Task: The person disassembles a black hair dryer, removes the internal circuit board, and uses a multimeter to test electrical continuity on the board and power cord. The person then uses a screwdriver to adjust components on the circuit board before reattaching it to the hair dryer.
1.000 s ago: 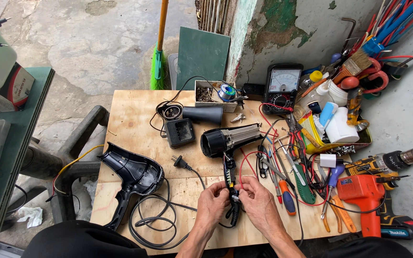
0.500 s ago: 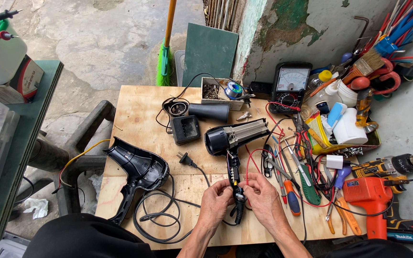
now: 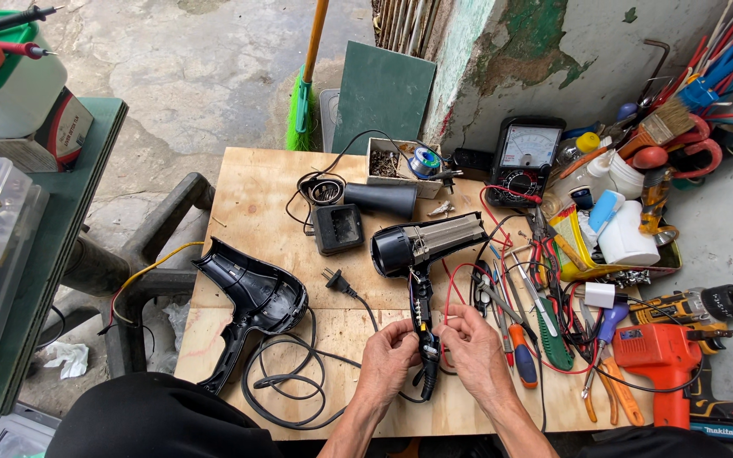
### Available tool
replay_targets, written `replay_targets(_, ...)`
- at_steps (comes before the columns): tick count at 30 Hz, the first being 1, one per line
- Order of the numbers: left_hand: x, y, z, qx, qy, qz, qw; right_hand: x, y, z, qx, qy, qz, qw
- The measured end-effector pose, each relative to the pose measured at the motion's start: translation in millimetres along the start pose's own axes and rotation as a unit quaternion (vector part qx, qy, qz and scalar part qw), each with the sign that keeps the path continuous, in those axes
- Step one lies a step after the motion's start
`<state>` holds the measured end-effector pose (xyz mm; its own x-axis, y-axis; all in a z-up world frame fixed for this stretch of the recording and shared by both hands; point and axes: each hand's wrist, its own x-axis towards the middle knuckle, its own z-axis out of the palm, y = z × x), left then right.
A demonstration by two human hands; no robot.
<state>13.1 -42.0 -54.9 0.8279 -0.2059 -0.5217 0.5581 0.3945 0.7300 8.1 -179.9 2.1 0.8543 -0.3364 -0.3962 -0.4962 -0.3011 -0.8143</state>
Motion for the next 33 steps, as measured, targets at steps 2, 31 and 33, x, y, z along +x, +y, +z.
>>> replay_targets(2,-2,3,0,0.021,0.005,-0.002,1.0,4,4,-6,-0.01,0.009,0.001,1.0)
replay_targets(31,-10,-4,-18,0.43,0.099,0.162,0.883,15,-3,12,-0.153,-0.102,-0.181,0.966)
replay_targets(33,-14,0,-15,0.426,0.102,0.144,0.887,8,-15,10,-0.147,-0.106,-0.135,0.974)
